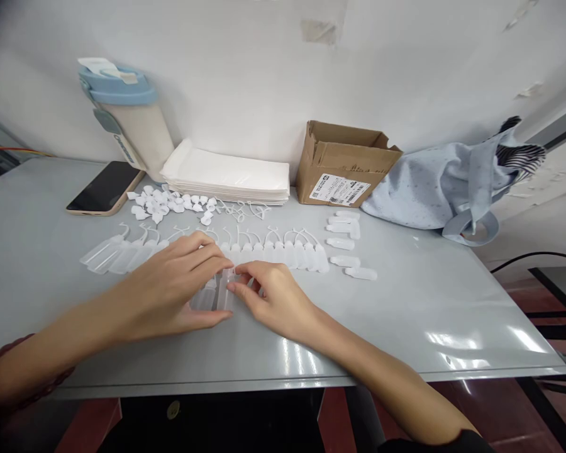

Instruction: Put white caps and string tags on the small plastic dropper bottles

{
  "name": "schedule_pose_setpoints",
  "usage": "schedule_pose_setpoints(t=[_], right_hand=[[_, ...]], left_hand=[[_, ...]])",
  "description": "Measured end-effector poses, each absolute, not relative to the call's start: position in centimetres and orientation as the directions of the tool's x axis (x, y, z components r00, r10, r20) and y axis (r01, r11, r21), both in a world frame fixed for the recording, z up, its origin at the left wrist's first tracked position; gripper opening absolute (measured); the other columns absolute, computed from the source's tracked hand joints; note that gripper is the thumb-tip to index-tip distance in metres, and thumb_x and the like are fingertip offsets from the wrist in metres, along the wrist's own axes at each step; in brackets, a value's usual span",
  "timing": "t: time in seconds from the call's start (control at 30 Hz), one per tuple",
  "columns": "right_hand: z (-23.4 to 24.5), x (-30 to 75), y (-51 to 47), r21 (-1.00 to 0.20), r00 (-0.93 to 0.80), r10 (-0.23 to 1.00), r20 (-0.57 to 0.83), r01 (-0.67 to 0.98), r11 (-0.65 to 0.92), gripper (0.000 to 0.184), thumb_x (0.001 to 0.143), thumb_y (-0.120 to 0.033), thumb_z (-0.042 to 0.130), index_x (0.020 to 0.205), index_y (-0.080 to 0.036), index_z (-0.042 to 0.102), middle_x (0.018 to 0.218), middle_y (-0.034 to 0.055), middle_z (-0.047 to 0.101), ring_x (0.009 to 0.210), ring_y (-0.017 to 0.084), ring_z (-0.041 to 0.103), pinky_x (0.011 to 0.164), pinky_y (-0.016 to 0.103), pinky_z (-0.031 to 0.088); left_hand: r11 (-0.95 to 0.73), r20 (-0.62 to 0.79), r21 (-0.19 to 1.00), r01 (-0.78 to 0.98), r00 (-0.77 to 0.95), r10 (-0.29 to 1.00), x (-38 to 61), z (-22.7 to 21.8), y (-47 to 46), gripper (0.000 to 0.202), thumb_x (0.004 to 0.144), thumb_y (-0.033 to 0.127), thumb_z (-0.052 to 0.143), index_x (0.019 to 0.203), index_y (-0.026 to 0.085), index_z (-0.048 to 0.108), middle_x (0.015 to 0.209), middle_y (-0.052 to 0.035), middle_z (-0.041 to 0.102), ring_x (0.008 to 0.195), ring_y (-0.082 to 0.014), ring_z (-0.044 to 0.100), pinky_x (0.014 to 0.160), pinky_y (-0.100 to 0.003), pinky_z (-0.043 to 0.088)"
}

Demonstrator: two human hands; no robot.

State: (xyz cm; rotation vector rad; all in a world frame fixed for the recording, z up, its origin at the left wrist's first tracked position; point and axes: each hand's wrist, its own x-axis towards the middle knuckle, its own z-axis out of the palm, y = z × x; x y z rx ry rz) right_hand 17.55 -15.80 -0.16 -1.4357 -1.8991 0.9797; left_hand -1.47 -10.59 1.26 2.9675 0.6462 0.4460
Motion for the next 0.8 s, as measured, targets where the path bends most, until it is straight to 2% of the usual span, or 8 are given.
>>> schedule_pose_setpoints(t=[0.13,0.3,0.6,0.8], right_hand=[[-0.1,17.3,-15.8,-0.767,-0.308,0.950,-0.049,0.621,0.162,0.022,0.089,-0.026,0.057,0.099,-0.011,0.069,0.069,0.0007,0.066,0.055,0.009,0.052,0.054,0.022,0.041],[-0.6,17.1,-15.9,-0.744,-0.339,0.938,-0.066,0.644,0.181,0.022,0.089,-0.025,0.056,0.099,-0.010,0.069,0.068,0.0010,0.065,0.057,0.010,0.053,0.056,0.022,0.040],[-1.3,16.9,-16.0,-0.723,-0.326,0.942,-0.075,0.669,0.174,0.022,0.088,-0.025,0.057,0.098,-0.009,0.068,0.065,0.0009,0.063,0.057,0.011,0.054,0.058,0.024,0.040],[-1.7,16.8,-15.9,-0.714,-0.325,0.943,-0.077,0.678,0.175,0.022,0.087,-0.024,0.058,0.100,-0.009,0.067,0.070,0.0022,0.064,0.061,0.012,0.054,0.059,0.025,0.041]], left_hand=[[-0.902,0.193,0.097,0.420,0.881,0.431,-1.4,1.2,-10.8,0.034,0.072,0.041,0.072,0.084,0.010,0.063,0.078,-0.0075,0.057,0.082,-0.0244,0.048,0.067,-0.037,0.044],[-0.892,0.128,0.064,0.448,0.883,0.452,-1.4,0.8,-10.8,0.033,0.072,0.042,0.070,0.080,0.011,0.063,0.076,-0.0068,0.055,0.081,-0.0243,0.047,0.067,-0.037,0.043],[-0.887,0.069,0.111,0.449,0.887,0.457,-1.5,0.2,-10.9,0.029,0.075,0.040,0.068,0.080,0.012,0.061,0.077,-0.0056,0.054,0.083,-0.0233,0.046,0.072,-0.037,0.043],[-0.890,0.047,0.111,0.442,0.892,0.449,-1.5,0.0,-10.8,0.027,0.075,0.038,0.068,0.078,0.013,0.060,0.079,-0.0058,0.054,0.084,-0.0237,0.046,0.073,-0.037,0.042]])
